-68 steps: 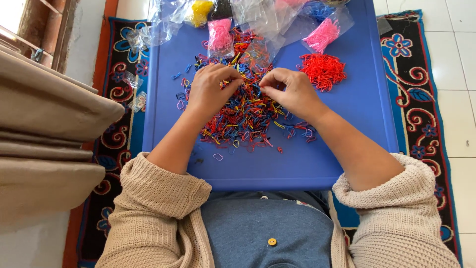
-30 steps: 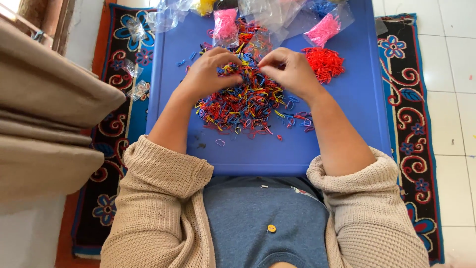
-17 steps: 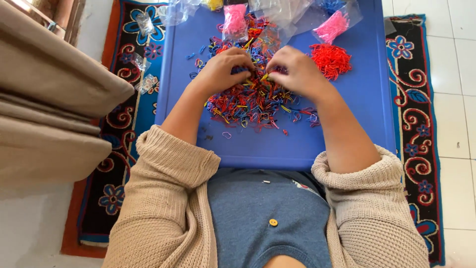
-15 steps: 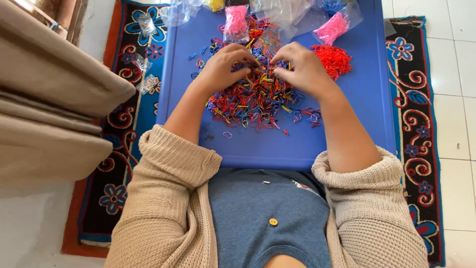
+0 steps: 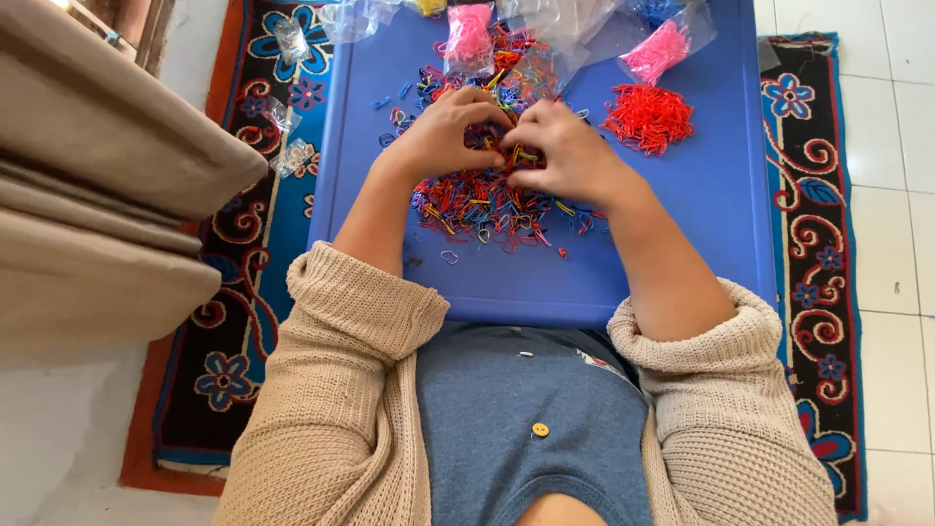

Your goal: Sorting through a pile of small colorful rubber bands on a tray

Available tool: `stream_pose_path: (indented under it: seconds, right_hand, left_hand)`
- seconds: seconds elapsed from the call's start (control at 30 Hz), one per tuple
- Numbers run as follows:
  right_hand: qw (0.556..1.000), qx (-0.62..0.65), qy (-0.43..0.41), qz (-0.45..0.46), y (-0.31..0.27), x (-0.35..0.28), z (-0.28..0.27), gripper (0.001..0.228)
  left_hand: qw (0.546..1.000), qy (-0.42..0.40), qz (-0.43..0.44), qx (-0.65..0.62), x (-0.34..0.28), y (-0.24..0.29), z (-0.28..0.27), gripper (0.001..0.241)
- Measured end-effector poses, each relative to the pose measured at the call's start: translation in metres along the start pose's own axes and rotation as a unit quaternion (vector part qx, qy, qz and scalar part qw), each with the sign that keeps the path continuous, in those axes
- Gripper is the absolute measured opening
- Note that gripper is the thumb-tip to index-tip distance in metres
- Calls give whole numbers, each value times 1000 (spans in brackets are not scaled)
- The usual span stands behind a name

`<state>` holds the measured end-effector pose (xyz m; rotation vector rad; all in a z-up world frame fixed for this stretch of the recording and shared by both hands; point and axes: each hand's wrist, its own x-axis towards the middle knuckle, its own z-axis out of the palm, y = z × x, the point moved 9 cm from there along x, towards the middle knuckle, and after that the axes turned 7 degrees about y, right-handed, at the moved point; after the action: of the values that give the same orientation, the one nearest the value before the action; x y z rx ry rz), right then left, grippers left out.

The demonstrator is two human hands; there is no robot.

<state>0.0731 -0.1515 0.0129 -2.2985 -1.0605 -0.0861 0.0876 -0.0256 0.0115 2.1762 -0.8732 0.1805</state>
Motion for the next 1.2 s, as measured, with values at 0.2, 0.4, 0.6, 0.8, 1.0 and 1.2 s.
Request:
stream_pose_path:
  seconds: [0.2,0.4,0.6,0.8,1.0,1.2]
  right_hand:
    - [995,-53,87,-1,29,2,-3,10]
    - [977,-86,197,14,41,-8,-36,15]
    - [991,-70,74,-88,13,-2,1,14]
    - [982,-169,81,-15,17,2,11,30]
    - [980,-186,69,1,29,0,14,35]
    - [984,-141,112,7,31,0,1,7]
  left_hand:
    - [998,37,-15,51,0,-16,-6,10]
    - [989,116,-37,83,-3,-32,-25,16]
    - [987,134,-37,79,-3,-27,-30,12]
    - [997,47,-21,65,-4,-15,-15,23]
    - [994,34,-21,99,-2,-12,-5,32]
    - [992,83,-6,93,0,-18,-4,7]
